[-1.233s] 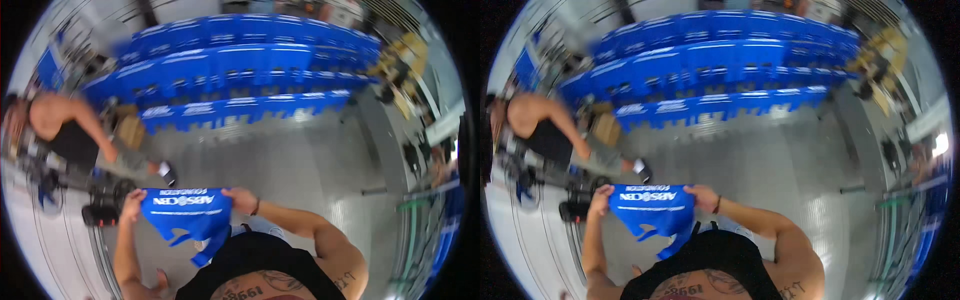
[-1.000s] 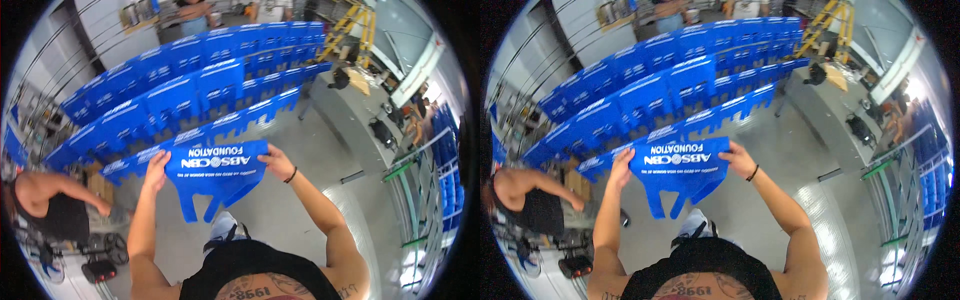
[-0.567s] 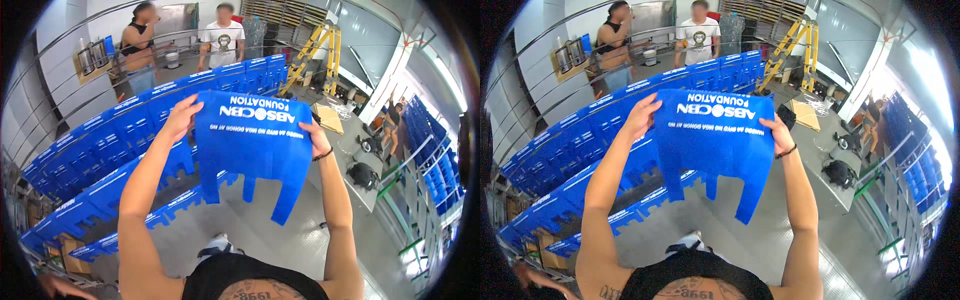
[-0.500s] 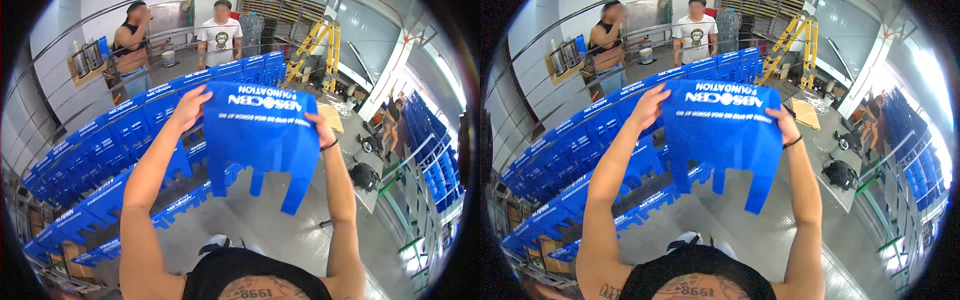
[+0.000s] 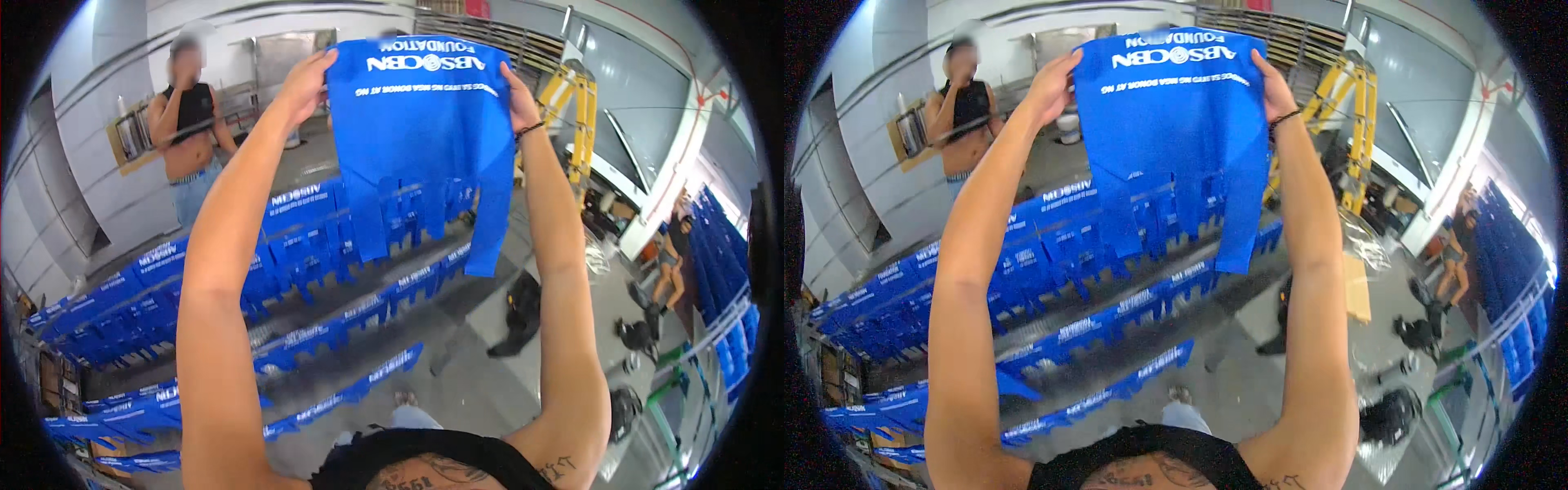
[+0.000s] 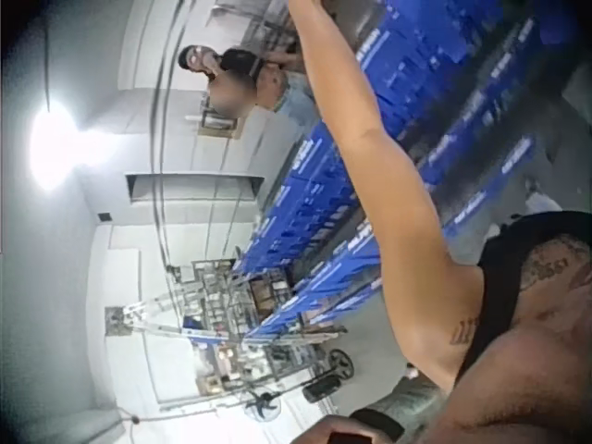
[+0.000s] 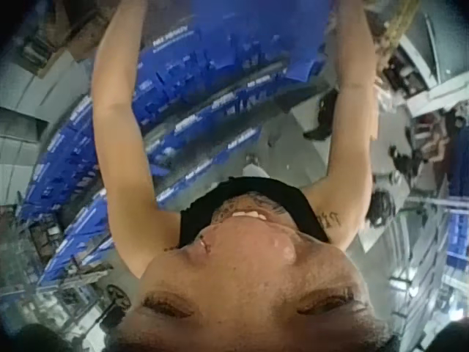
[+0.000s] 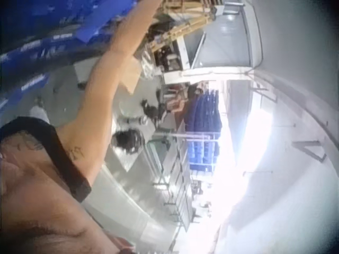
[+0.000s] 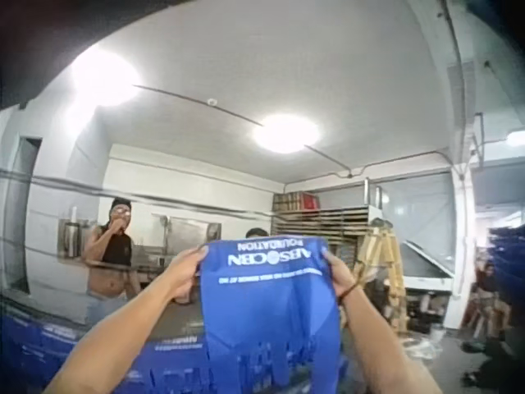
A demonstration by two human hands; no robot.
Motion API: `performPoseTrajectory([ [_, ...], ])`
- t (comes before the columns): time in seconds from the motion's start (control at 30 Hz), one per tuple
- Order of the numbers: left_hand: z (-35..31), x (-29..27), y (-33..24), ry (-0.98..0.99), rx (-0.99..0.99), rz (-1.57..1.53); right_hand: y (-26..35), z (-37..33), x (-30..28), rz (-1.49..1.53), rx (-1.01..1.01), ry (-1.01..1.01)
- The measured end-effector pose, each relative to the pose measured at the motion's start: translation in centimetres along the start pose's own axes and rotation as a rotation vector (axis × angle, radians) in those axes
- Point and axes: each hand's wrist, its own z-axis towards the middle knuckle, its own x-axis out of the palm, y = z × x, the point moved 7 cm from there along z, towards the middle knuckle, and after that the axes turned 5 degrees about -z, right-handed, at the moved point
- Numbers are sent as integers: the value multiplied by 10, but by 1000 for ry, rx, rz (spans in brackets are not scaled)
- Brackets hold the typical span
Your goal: The person receives blue plastic pieces from a coworker and places them into slots on a metal rack. The person repeats this process, handling the pieces one at a time and arranging them in rows on the rack.
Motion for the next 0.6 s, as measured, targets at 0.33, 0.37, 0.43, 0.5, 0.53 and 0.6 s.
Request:
performPoseTrajectory([
  [0.33, 115, -38, 164, -424, -428, 183, -93, 192, -240, -319, 203, -244],
  [0.37, 110, -45, 187, -441, -523, 175, -113, 192, -248, -312, 300, -240],
  [0.43, 101, -61, 212, -470, -635, 195, -156, 184, -250, -297, 497, -215],
  [0.5, 106, -60, 229, -446, -669, 227, -158, 189, -276, -370, 525, -258],
  [0.53, 111, -62, 233, -433, -658, 268, -159, 191, -287, -447, 526, -286],
  [0.6, 113, -56, 234, -395, -655, 326, -163, 199, -306, -568, 537, -322],
])
